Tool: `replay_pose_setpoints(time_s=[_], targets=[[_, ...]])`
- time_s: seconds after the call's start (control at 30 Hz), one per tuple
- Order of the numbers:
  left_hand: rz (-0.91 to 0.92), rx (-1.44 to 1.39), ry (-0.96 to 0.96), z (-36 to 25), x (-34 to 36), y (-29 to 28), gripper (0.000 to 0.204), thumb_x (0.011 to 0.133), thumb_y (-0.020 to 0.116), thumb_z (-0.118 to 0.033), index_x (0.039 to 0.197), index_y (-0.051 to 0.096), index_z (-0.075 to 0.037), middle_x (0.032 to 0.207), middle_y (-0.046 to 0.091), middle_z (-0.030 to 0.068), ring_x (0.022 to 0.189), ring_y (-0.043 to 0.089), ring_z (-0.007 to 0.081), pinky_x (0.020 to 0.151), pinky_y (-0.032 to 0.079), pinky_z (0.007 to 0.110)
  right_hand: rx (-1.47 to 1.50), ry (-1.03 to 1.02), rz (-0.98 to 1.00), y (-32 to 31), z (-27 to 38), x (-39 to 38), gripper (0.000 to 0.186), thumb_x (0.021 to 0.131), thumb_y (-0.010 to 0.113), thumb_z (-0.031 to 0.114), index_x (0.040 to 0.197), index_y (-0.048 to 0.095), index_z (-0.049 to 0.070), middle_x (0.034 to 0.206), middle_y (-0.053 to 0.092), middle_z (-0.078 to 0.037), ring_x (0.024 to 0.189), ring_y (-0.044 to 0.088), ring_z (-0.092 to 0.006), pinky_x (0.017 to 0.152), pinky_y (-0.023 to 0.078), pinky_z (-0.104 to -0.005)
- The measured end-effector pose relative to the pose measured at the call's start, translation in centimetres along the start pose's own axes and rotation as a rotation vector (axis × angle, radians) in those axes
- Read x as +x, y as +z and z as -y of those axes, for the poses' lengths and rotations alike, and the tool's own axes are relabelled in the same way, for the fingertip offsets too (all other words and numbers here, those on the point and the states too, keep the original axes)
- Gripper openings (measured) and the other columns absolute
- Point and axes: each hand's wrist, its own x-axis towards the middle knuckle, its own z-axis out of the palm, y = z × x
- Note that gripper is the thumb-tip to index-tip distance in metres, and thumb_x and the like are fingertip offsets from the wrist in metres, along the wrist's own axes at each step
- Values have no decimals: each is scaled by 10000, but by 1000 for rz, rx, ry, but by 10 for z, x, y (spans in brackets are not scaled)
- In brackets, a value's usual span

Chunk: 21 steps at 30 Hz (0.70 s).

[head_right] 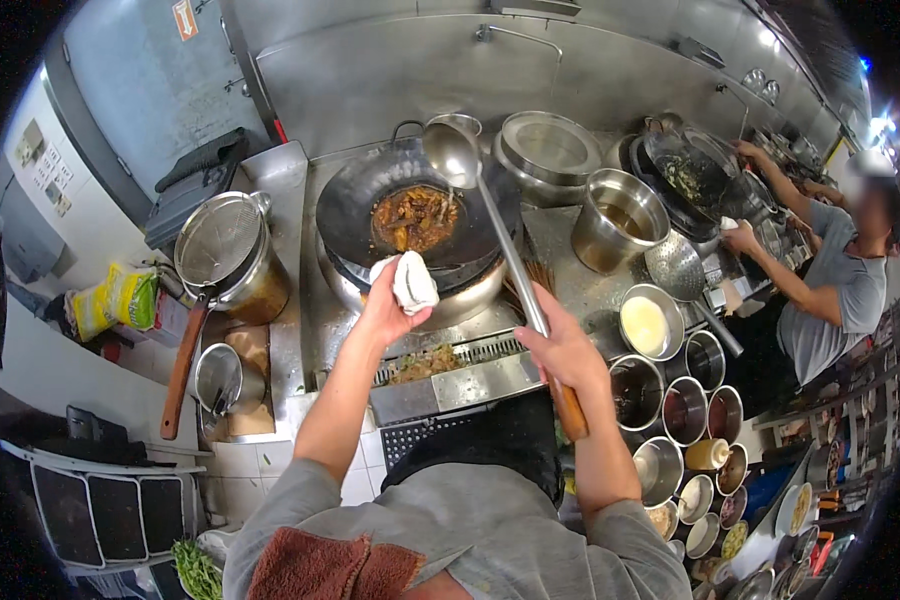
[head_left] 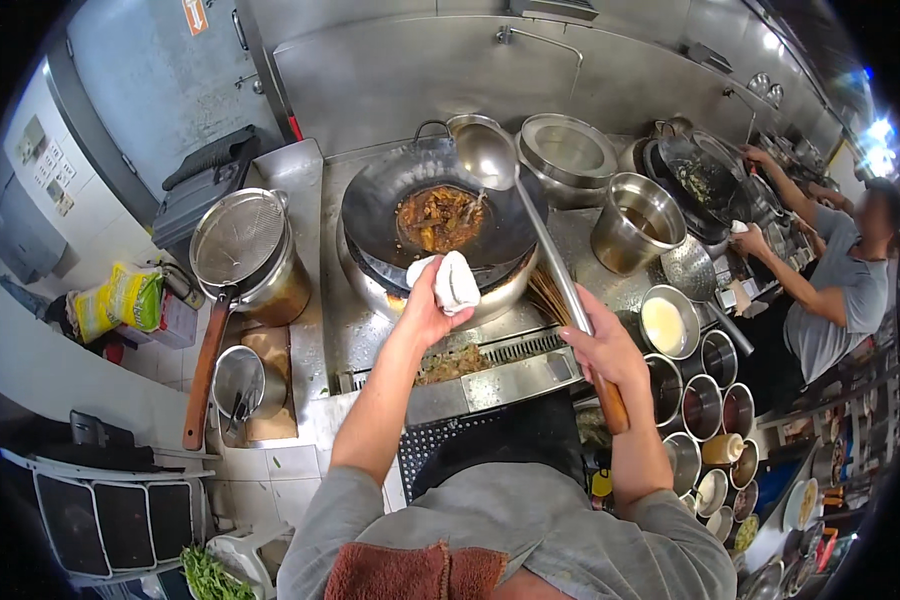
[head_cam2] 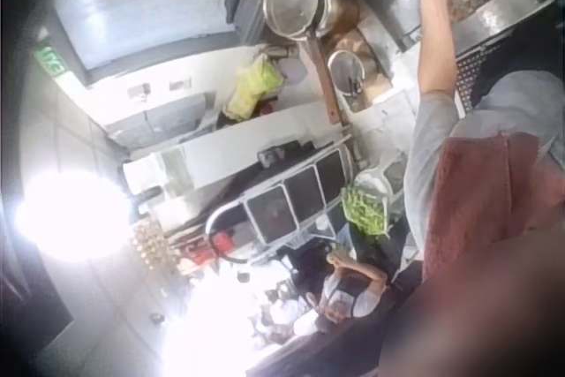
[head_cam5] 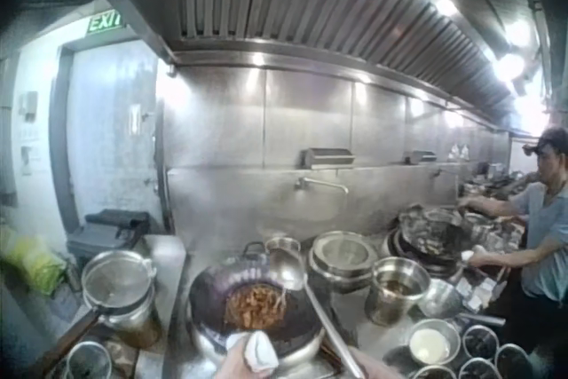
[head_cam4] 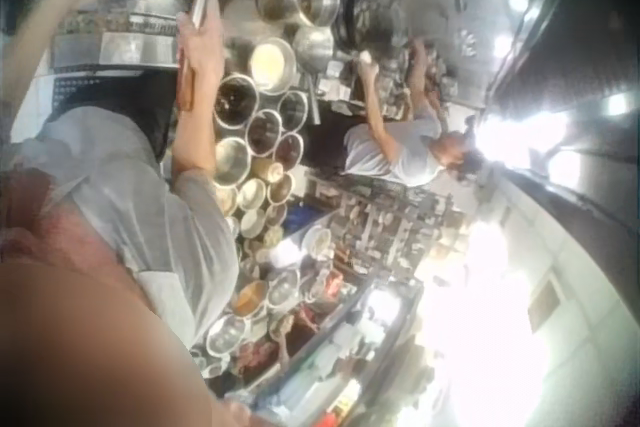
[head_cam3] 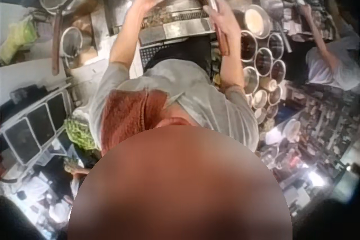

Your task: The person cooks food in a wok over a high flame, adding sauces and ingredients, stirring with a ladle, and transferring cooked food into a bowl. They then clean the wok with a brush and water before adding oil and tofu to begin a new dish.

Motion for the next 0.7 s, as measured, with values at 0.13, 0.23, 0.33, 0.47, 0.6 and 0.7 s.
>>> replay_pose_setpoints(time_s=[0.13, 0.23, 0.33, 0.47, 0.6, 0.7], targets=[[0, -100, -101, -2, 19, -9, 355, 894, 349, -488, 993, 547, -210, 907, 583, 13, 850, 559, 181, 587, 494, 338, -71, -30, 67, 9, 9, 11, 659, 805, 571, 48, 1378, 261, 145, 636, 441, -3, 424, 414, -86, 363, 378, -247], [47, -222, -136, -9, 33, -10, 276, 889, 404, -384, 971, 558, -170, 886, 590, 38, 856, 568, 205, 670, 495, 371, -41, -41, 126, 14, 8, 19, 661, 800, 564, 34, 1380, 257, 115, 635, 444, 3, 445, 415, -76, 368, 376, -232], [-11, -269, -109, 4, 63, -4, 156, 843, 466, -198, 934, 567, -123, 868, 598, 52, 845, 575, 217, 771, 470, 424, -60, -33, 151, 15, 13, 30, 666, 796, 566, 40, 1380, 255, 119, 634, 446, 1, 436, 414, -74, 359, 368, -233], [-75, -256, 22, 39, 45, 15, 203, 876, 382, -227, 932, 569, -173, 808, 619, 0, 775, 594, 174, 689, 479, 424, -156, -148, 205, -9, -6, 29, 660, 794, 582, 61, 1372, 267, 109, 612, 453, -1, 416, 420, -78, 352, 360, -240], [-103, -239, 108, 34, 5, 32, 180, 869, 410, -245, 914, 562, -161, 756, 615, -2, 680, 597, 187, 542, 475, 382, -245, -100, 330, -26, 22, 29, 662, 800, 584, 84, 1375, 256, 108, 593, 466, -4, 395, 422, -92, 357, 358, -250], [-223, -239, 151, 24, 14, 28, 173, 864, 416, -239, 888, 567, -158, 753, 605, -1, 655, 583, 191, 556, 461, 376, -439, -96, 433, -48, 28, 22, 683, 808, 585, 118, 1386, 221, 126, 592, 488, -28, 403, 456, -102, 371, 379, -264]])
